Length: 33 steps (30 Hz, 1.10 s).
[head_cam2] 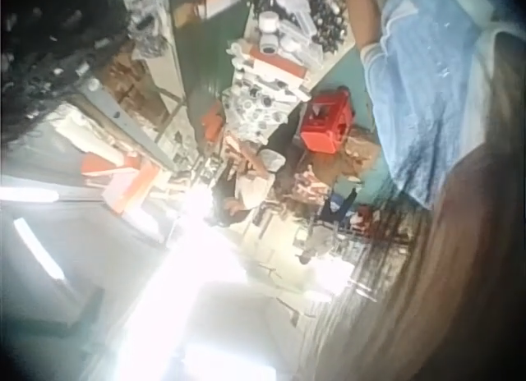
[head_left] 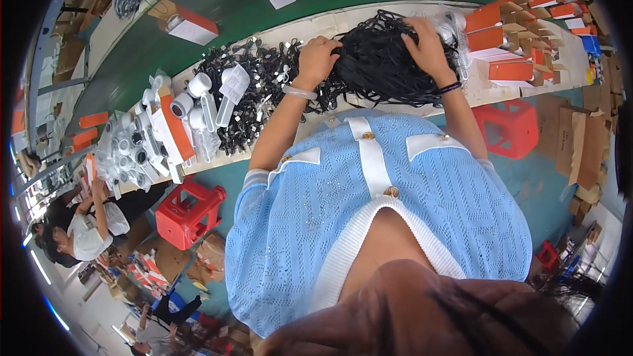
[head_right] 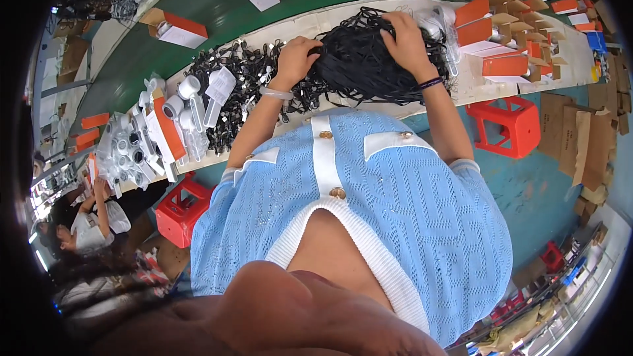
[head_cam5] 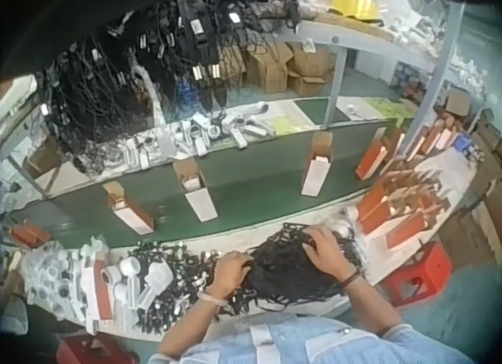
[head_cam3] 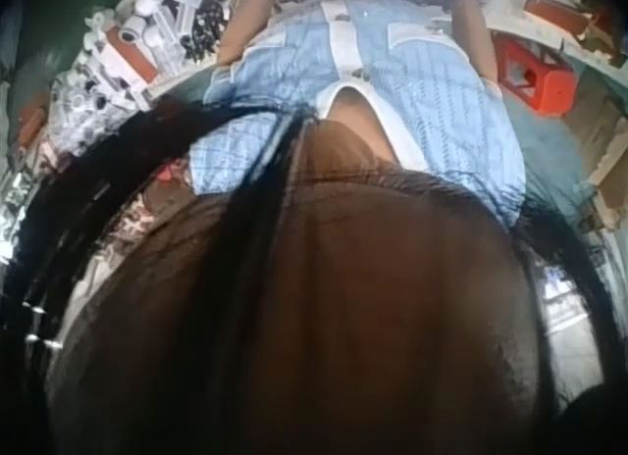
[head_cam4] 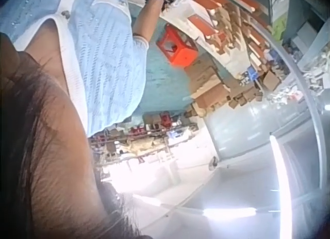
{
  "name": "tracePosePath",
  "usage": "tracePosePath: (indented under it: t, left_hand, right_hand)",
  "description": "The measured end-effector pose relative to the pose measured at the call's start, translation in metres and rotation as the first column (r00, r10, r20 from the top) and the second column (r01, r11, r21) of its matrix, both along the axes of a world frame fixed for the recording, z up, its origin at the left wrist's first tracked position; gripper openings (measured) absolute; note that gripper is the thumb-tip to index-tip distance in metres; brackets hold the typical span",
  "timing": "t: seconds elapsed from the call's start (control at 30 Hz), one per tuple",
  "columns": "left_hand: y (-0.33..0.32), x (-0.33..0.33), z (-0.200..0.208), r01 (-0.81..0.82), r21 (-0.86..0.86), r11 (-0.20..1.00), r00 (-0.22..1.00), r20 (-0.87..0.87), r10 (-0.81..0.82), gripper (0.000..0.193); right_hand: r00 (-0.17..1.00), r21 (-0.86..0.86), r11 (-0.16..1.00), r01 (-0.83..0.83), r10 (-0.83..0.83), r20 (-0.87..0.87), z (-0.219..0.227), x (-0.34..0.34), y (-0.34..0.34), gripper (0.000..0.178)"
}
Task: The person assembles components and prepares security cameras for packaging by hand at a workbench.
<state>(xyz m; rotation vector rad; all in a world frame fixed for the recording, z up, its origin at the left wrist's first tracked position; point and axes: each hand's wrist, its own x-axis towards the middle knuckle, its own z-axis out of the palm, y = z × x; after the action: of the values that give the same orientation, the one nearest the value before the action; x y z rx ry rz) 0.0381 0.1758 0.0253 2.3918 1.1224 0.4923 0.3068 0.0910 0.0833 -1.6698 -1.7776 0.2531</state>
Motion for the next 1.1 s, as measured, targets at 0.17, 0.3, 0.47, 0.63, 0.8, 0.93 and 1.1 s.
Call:
tracePosePath:
  t: [0.17,0.3,0.47,0.63,0.8,0.93,1.1]
  left_hand:
    - [0.006,0.007,0.004,0.155,-0.029,0.987,0.987,0.037,-0.154,0.013]
    - [0.009,0.011,0.013,0.113,-0.293,0.949,0.971,0.233,-0.044,0.009]
    - [0.008,0.021,0.067,0.274,-0.493,0.826,0.828,0.558,0.058,0.008]
    - [0.010,0.005,0.182,0.326,-0.487,0.810,0.735,0.670,0.107,0.012]
    - [0.036,-0.037,0.175,-0.176,-0.118,0.977,0.747,0.631,0.210,0.013]
    - [0.041,-0.044,0.147,0.052,-0.551,0.833,0.519,0.727,0.449,0.019]
    - [0.012,-0.024,0.118,0.509,-0.666,0.546,0.786,0.618,0.021,0.028]
  right_hand:
    - [0.997,-0.013,0.998,-0.064,0.063,-0.051,-0.026,-0.019,-0.018,0.025]
    - [0.990,-0.086,0.988,-0.130,0.125,-0.059,-0.027,-0.032,-0.014,0.032]
    - [0.868,-0.071,0.918,-0.389,0.339,-0.362,0.017,-0.071,0.008,0.063]
    - [0.583,-0.246,0.766,-0.594,0.199,-0.788,0.053,-0.077,0.037,0.038]
    - [0.664,-0.109,0.782,-0.613,0.435,-0.608,0.116,-0.074,0.041,0.031]
    - [0.510,-0.127,0.695,-0.708,0.379,-0.772,0.168,-0.090,0.043,0.026]
    - [0.488,-0.231,0.563,-0.794,0.363,-0.794,0.190,-0.108,0.048,0.028]
